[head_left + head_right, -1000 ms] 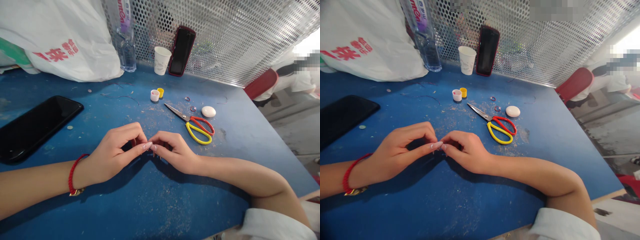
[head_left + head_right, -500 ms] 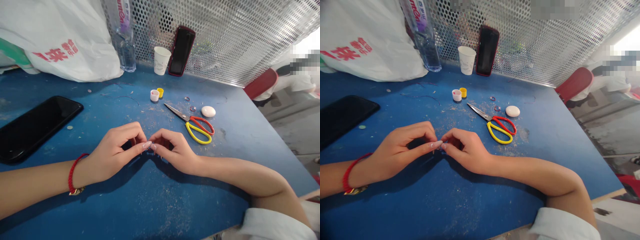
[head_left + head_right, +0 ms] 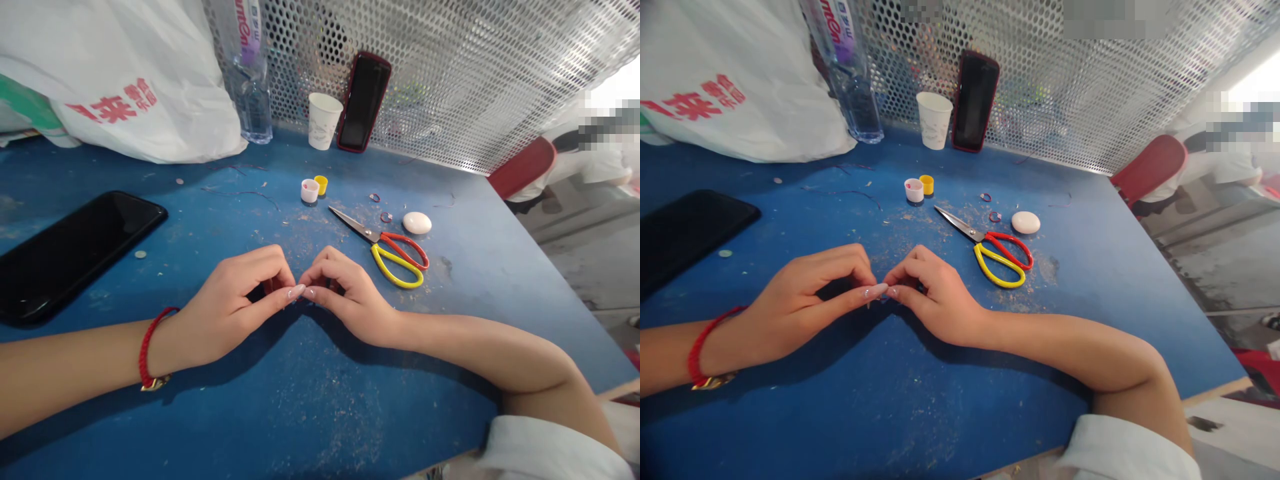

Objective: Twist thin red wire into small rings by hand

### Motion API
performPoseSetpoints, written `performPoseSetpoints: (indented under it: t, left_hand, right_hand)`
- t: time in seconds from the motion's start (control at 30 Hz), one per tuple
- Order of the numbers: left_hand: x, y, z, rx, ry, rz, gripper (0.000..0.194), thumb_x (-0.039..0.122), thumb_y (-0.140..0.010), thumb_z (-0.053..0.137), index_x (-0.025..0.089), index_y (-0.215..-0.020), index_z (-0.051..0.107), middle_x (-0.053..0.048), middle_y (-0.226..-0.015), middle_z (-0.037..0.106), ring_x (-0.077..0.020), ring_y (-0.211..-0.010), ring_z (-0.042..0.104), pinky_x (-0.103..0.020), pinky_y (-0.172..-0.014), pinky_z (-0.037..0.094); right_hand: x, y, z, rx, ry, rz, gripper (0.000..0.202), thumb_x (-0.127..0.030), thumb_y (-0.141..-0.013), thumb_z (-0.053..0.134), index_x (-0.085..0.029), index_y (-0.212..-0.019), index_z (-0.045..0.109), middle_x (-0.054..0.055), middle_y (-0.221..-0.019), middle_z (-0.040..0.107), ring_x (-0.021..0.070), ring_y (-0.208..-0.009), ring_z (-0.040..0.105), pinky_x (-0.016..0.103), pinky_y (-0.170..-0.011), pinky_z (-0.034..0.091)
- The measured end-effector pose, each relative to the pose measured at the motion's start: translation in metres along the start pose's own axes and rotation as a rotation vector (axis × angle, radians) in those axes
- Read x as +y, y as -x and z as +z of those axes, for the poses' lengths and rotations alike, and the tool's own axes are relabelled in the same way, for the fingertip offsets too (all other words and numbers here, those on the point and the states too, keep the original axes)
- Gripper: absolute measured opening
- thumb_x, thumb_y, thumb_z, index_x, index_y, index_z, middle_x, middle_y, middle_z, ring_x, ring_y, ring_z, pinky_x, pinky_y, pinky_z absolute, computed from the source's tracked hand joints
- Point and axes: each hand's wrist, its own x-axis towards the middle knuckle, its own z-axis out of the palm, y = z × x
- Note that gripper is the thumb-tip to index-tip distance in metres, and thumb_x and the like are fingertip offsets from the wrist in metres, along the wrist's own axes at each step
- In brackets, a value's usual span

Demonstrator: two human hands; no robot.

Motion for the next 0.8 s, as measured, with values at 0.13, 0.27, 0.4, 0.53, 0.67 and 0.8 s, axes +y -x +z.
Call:
performPoseSetpoints:
  t: [0.13,0.27,0.4,0.53,0.67,0.8]
  left_hand:
    - [0.0037,0.0007,-0.0002,-0.038,-0.031,-0.010,0.022,0.020,-0.106,0.061,0.020,-0.084,0.064,0.004,-0.080,0.057,-0.0133,-0.071,0.053,-0.027,-0.066,0.042]
    - [0.0039,0.0017,-0.0014,-0.084,-0.084,0.020,0.023,0.019,-0.107,0.058,0.020,-0.084,0.061,0.003,-0.081,0.056,-0.0135,-0.072,0.052,-0.028,-0.066,0.040]
    - [0.0044,0.0021,-0.0016,-0.068,-0.111,0.029,0.021,0.020,-0.106,0.057,0.020,-0.086,0.060,0.003,-0.082,0.056,-0.0135,-0.073,0.052,-0.029,-0.067,0.041]
    - [0.0046,0.0022,-0.0019,-0.087,-0.111,0.034,0.021,0.020,-0.107,0.055,0.020,-0.086,0.060,0.003,-0.083,0.057,-0.0140,-0.074,0.053,-0.029,-0.068,0.041]
    - [0.0036,0.0024,-0.0027,-0.124,-0.096,0.055,0.026,0.019,-0.110,0.048,0.019,-0.089,0.063,0.002,-0.085,0.059,-0.0135,-0.075,0.054,-0.029,-0.070,0.042]
    - [0.0038,0.0020,-0.0027,-0.114,-0.049,0.050,0.026,0.016,-0.110,0.048,0.020,-0.091,0.064,0.002,-0.085,0.060,-0.0133,-0.076,0.055,-0.028,-0.071,0.043]
  right_hand:
    - [0.0005,-0.0006,0.0004,-0.028,0.010,0.029,0.008,-0.013,-0.099,0.072,-0.017,-0.092,0.072,-0.001,-0.093,0.057,0.0122,-0.082,0.056,0.027,-0.077,0.045]
    - [-0.0008,-0.0016,-0.0001,-0.060,0.009,0.043,0.012,-0.011,-0.097,0.074,-0.017,-0.088,0.070,-0.002,-0.090,0.056,0.0120,-0.081,0.055,0.028,-0.077,0.044]
    - [-0.0017,-0.0029,-0.0019,-0.085,-0.006,0.071,0.014,-0.012,-0.097,0.074,-0.018,-0.085,0.069,-0.003,-0.088,0.056,0.0124,-0.080,0.054,0.028,-0.078,0.043]
    - [-0.0010,-0.0037,-0.0029,-0.098,-0.071,0.074,0.014,-0.020,-0.097,0.076,-0.018,-0.084,0.071,-0.002,-0.086,0.057,0.0126,-0.080,0.055,0.028,-0.076,0.044]
    - [-0.0022,-0.0047,-0.0033,-0.077,-0.169,0.045,0.030,-0.041,-0.096,0.081,-0.017,-0.080,0.073,-0.002,-0.082,0.058,0.0123,-0.077,0.055,0.028,-0.072,0.045]
    - [-0.0043,-0.0050,-0.0031,-0.035,-0.234,0.055,0.034,-0.045,-0.091,0.086,-0.017,-0.078,0.073,-0.003,-0.079,0.057,0.0104,-0.071,0.052,0.027,-0.067,0.045]
